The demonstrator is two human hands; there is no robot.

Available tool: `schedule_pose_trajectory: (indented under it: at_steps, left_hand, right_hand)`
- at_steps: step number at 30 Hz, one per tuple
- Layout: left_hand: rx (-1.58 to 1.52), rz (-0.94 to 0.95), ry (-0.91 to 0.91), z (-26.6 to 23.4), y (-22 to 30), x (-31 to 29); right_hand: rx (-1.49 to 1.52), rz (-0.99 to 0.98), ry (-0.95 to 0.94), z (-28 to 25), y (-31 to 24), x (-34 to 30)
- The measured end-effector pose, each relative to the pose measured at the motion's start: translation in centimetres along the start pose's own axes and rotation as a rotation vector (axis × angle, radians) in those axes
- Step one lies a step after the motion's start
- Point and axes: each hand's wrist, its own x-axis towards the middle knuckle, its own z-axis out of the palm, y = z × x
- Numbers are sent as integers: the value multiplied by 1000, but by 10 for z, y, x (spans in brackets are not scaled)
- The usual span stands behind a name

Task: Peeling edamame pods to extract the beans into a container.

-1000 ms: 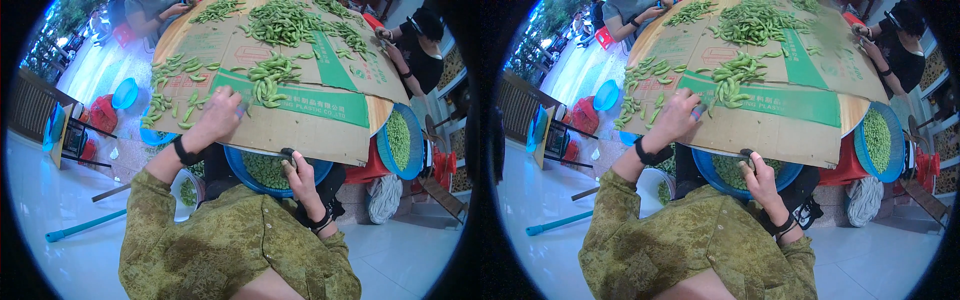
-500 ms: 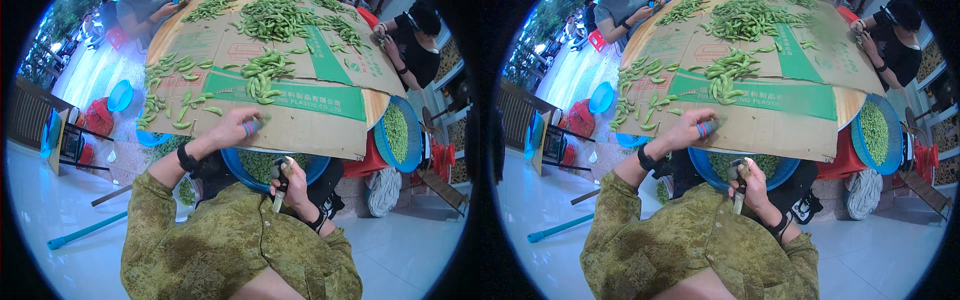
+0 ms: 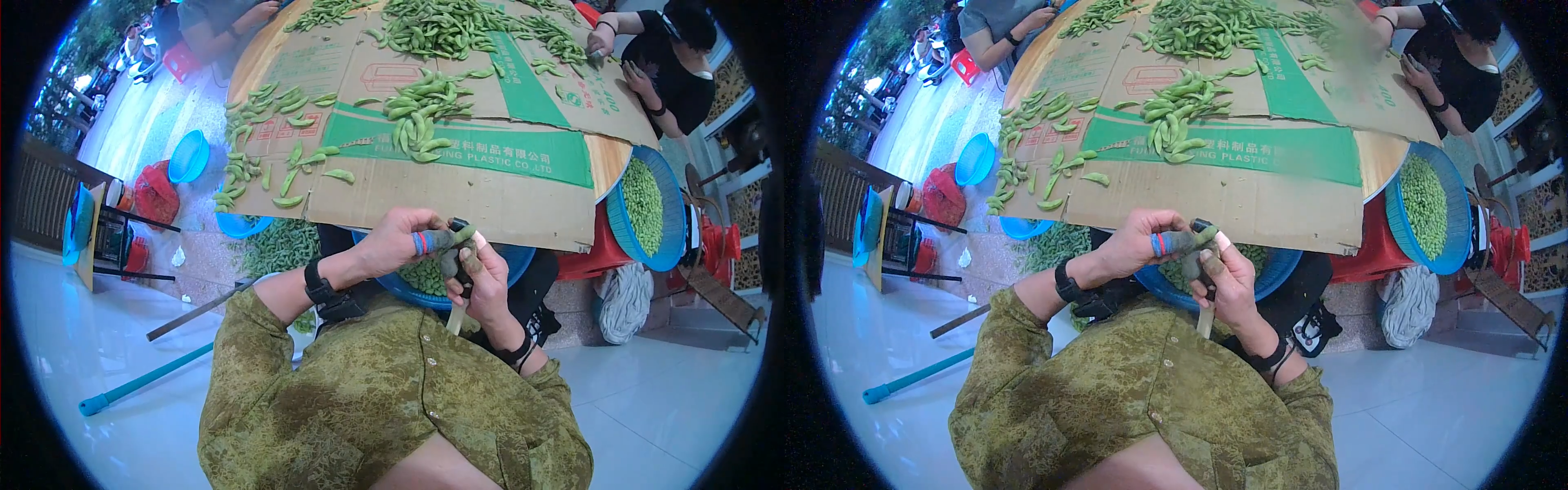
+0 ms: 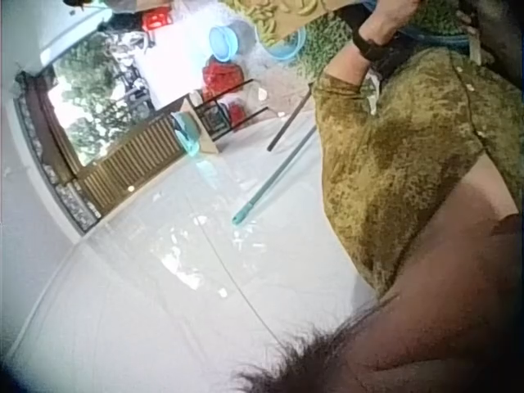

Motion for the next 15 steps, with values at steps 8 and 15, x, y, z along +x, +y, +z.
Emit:
schedule_pose_trajectory:
  at_steps: [8, 15]
  left_hand:
    - [70, 88, 30, 5, 8, 4]
    - [195, 326, 53, 6, 1, 5]
  right_hand:
    - [85, -13, 0, 10, -12, -3]
    - [14, -1, 94, 5, -12, 1]
